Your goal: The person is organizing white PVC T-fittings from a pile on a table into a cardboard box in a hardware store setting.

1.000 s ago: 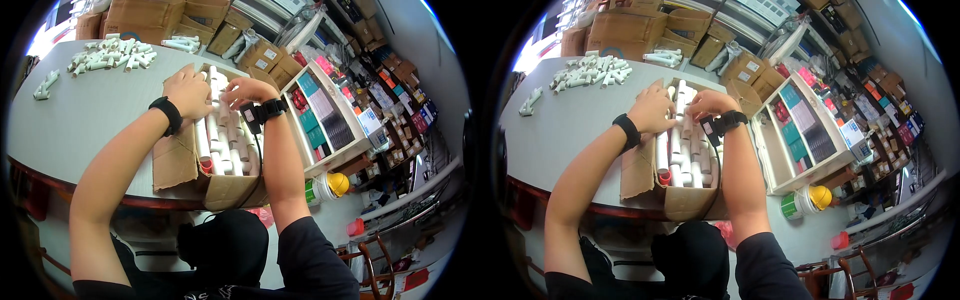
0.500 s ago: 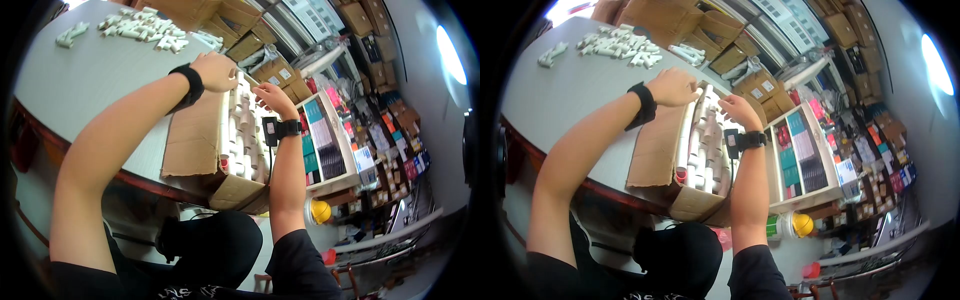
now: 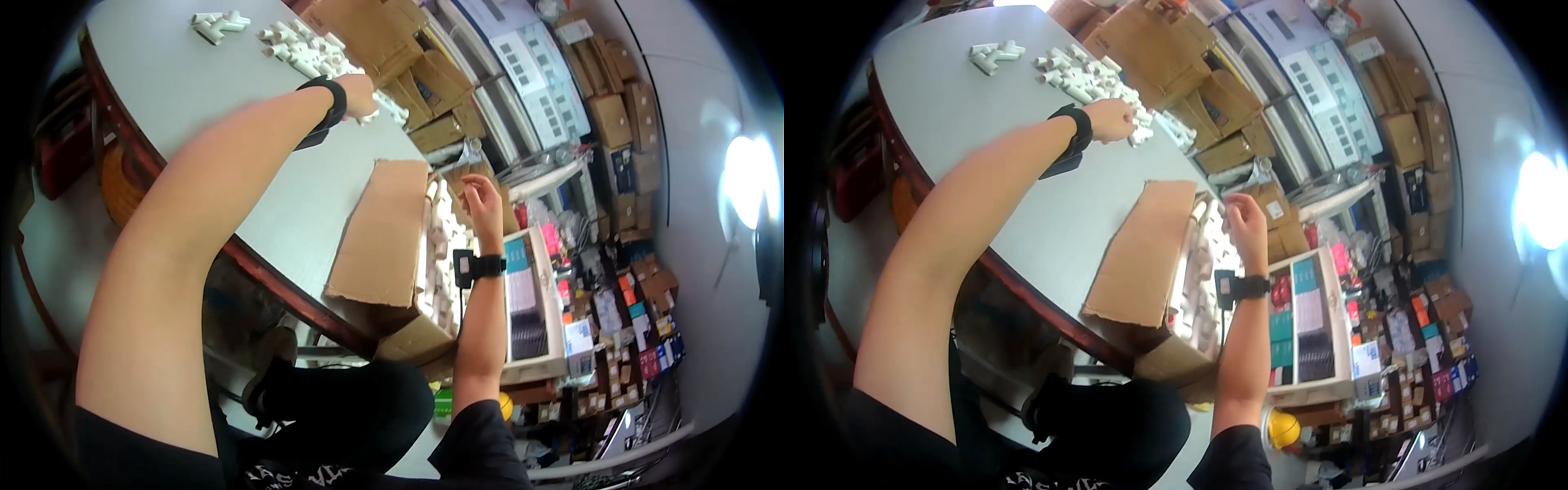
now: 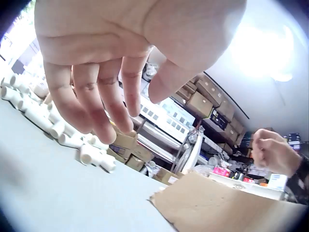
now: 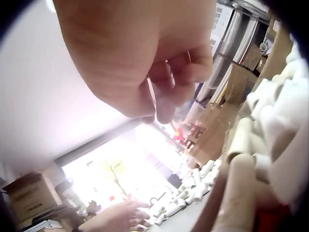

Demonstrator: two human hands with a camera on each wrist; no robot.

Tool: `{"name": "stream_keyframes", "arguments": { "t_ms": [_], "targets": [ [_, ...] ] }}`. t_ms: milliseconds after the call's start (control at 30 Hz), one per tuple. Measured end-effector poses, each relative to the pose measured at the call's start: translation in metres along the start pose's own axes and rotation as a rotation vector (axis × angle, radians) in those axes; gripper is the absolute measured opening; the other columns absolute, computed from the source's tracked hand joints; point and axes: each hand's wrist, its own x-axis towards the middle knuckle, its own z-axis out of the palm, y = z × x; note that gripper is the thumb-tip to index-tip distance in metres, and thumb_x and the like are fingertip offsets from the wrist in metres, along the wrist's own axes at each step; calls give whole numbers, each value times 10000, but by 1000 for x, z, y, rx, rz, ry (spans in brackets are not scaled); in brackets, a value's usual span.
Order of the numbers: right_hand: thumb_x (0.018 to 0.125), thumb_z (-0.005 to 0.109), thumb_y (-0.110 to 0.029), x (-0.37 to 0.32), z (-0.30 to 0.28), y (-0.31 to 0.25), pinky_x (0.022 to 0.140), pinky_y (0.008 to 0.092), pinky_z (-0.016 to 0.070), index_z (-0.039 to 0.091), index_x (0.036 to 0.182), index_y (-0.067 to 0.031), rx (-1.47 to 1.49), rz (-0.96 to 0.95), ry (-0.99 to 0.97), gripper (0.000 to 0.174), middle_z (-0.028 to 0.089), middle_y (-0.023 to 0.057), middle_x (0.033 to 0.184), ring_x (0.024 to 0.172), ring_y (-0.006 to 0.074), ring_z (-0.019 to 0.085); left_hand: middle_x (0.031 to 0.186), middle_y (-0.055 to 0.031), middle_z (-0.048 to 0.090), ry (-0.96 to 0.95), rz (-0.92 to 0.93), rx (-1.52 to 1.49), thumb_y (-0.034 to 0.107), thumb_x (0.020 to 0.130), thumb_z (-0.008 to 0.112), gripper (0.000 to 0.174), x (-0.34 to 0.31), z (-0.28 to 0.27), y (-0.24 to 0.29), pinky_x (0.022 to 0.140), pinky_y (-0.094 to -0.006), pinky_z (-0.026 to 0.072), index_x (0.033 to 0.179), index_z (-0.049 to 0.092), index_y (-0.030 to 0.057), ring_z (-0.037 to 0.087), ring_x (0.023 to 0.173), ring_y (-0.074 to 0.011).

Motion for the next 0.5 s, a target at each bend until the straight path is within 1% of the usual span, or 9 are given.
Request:
{"name": "stream_keyframes", "arguments": {
  "t_ms": [67, 133, 167, 233, 300, 367, 467, 500],
  "targets": [
    [928, 514, -131, 7, 3, -11, 484, 170, 353, 576, 1038, -37, 80, -107, 23, 156, 574, 6, 723, 559, 27, 466, 604, -123, 609, 83, -5, 7, 217, 769, 504, 248, -4, -18, -17, 541, -354, 475, 732, 625, 4, 608, 549, -208],
    [945, 500, -156, 3, 13, -54, 502, 162, 359, 574, 1035, -43, 181, -83, -36, 162, 567, -1, 713, 565, 25, 470, 599, -122, 602, 145, -49, -2, 202, 758, 501, 238, -13, -37, -28, 520, -354, 473, 698, 615, 1, 603, 527, -214],
    [946, 501, -159, 3, 18, -73, 508, 165, 363, 574, 1032, -43, 128, -91, -64, 161, 566, -3, 710, 572, 26, 476, 596, -121, 598, 165, -73, -1, 194, 753, 500, 235, -16, -44, -36, 510, -354, 473, 681, 611, 0, 601, 515, -218],
    [944, 504, -181, 9, 23, -99, 523, 169, 373, 573, 1021, -43, 48, -131, -139, 173, 572, 1, 734, 593, 35, 495, 588, -108, 589, 108, 44, 145, 184, 750, 499, 237, -14, -52, -61, 476, -342, 465, 625, 592, 6, 588, 480, -216],
    [920, 513, -145, 15, 37, -124, 538, 174, 383, 576, 1033, -40, 32, -210, -160, 167, 572, 7, 766, 606, 45, 512, 663, -118, 618, 60, -196, 22, 195, 777, 464, 258, -15, -56, -71, 475, -349, 467, 714, 615, -4, 603, 531, -222],
    [898, 517, -117, 19, 53, -152, 553, 184, 400, 578, 1049, -37, 17, -265, -180, 182, 576, 16, 797, 623, 58, 535, 739, -133, 632, 29, -132, 39, 209, 794, 440, 288, -8, -56, -89, 483, -365, 473, 822, 613, -20, 615, 576, -243],
    [875, 511, -98, 39, 78, -181, 576, 203, 434, 580, 1078, -34, -51, -299, -239, 225, 596, 36, 835, 653, 82, 575, 842, -153, 632, 65, -258, -150, 254, 820, 404, 374, -12, -56, -87, 516, -400, 492, 979, 582, -34, 626, 653, -283],
    [871, 505, -98, 50, 87, -186, 583, 209, 445, 580, 1088, -33, -101, -299, -266, 238, 607, 44, 844, 663, 89, 585, 843, -152, 625, 91, -300, -236, 264, 819, 403, 379, -13, -54, -85, 518, -405, 492, 982, 580, -30, 622, 663, -286]
  ]
}}
